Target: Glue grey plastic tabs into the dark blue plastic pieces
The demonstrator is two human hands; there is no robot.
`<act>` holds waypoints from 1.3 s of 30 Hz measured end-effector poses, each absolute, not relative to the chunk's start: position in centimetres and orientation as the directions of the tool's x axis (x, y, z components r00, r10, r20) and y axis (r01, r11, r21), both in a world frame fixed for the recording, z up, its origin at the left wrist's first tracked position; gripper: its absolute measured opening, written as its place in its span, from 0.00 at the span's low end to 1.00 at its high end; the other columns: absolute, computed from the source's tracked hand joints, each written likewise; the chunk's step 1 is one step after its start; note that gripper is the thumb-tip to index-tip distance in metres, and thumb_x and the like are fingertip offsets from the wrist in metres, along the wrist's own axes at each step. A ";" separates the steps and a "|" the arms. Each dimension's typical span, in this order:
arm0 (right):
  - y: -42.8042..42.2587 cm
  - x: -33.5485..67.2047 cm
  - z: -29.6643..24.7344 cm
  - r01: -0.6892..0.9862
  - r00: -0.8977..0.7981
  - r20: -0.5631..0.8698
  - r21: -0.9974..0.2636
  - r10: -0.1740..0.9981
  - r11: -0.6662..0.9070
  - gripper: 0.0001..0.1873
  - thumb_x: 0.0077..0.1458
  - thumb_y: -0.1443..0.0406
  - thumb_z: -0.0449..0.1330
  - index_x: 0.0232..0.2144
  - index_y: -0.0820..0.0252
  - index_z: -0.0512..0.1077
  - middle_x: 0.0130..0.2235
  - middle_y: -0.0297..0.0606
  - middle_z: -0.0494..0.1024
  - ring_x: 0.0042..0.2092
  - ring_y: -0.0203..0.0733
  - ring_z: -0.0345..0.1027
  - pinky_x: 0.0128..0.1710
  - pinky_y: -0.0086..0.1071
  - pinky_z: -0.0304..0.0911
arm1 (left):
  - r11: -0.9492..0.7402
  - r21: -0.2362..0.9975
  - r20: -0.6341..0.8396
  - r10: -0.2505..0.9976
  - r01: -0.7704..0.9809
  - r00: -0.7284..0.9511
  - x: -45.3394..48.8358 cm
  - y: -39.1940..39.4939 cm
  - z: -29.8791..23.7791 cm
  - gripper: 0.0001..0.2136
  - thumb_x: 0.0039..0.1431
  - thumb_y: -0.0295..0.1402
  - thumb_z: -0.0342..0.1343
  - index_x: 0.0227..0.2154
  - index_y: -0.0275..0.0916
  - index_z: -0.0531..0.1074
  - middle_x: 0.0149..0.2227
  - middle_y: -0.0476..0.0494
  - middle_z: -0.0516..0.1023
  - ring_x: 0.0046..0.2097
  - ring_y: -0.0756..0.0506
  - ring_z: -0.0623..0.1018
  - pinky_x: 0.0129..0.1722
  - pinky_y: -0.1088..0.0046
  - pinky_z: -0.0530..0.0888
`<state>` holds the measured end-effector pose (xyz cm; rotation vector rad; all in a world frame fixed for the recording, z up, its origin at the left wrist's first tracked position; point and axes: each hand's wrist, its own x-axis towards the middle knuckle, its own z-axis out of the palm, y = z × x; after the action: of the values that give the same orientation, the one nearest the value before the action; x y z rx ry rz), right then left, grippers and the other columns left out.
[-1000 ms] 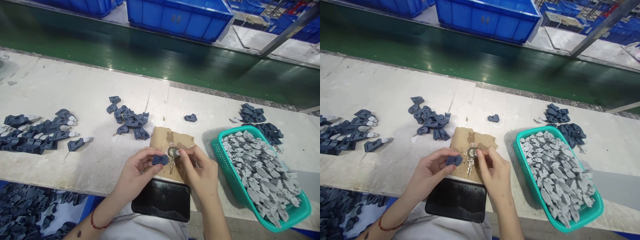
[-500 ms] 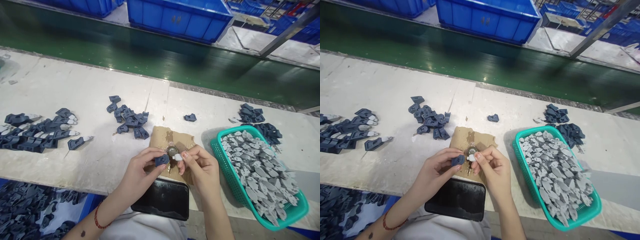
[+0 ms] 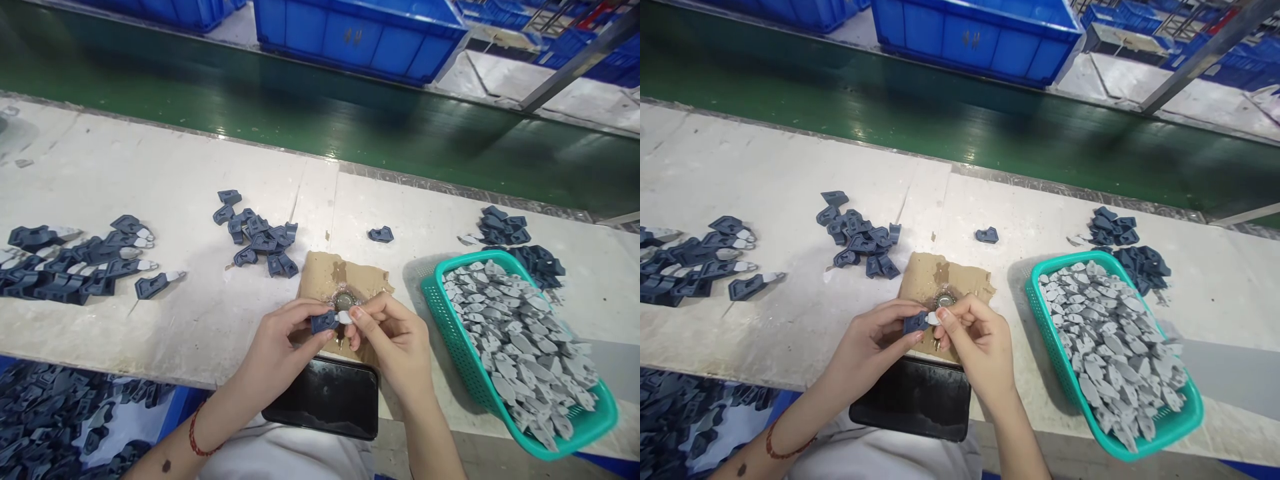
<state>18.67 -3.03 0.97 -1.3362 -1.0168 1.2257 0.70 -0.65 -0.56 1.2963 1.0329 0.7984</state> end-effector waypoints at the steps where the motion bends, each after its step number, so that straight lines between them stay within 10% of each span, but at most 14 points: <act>1: -3.0 18.7 0.9 -0.042 0.122 -0.138 -0.990 0.983 -0.134 0.13 0.62 0.60 0.66 0.27 0.58 0.73 0.23 0.31 0.79 0.22 0.30 0.70 0.25 0.21 0.66 | 0.137 0.988 -0.156 0.920 0.077 0.359 0.7 -0.7 -0.6 0.09 0.61 0.33 0.64 0.44 0.40 0.82 0.47 0.42 0.82 0.47 0.45 0.83 0.45 0.74 0.82; 30: -2.8 17.9 1.2 0.198 0.125 -0.140 -0.967 0.982 -0.163 0.18 0.64 0.53 0.63 0.27 0.58 0.72 0.23 0.32 0.74 0.24 0.35 0.66 0.24 0.28 0.62 | 0.253 0.967 -0.229 0.887 -0.007 0.401 0.7 -0.3 -0.2 0.07 0.63 0.32 0.62 0.42 0.38 0.81 0.42 0.42 0.85 0.45 0.43 0.83 0.45 0.71 0.80; 35: -2.6 18.3 2.0 0.458 0.021 0.116 -0.884 0.993 0.093 0.11 0.68 0.61 0.57 0.48 0.54 0.76 0.40 0.39 0.80 0.41 0.42 0.75 0.39 0.33 0.71 | 0.412 0.897 -0.315 0.852 -0.163 0.417 0.4 -0.3 0.4 0.11 0.62 0.37 0.65 0.44 0.38 0.78 0.44 0.41 0.86 0.46 0.44 0.84 0.46 0.72 0.79; 39: -2.6 18.0 2.6 0.664 -0.247 0.187 -0.682 0.951 0.306 0.36 0.59 0.65 0.62 0.68 0.53 0.58 0.60 0.47 0.72 0.61 0.53 0.67 0.57 0.47 0.68 | 0.481 0.844 -0.341 0.822 -0.238 0.455 0.1 -0.1 0.9 0.16 0.59 0.44 0.68 0.41 0.37 0.77 0.40 0.40 0.86 0.45 0.43 0.84 0.44 0.70 0.80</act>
<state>17.99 -2.65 2.60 -1.4284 -1.9988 0.6417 0.07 -0.08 0.88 0.8119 0.8487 0.7509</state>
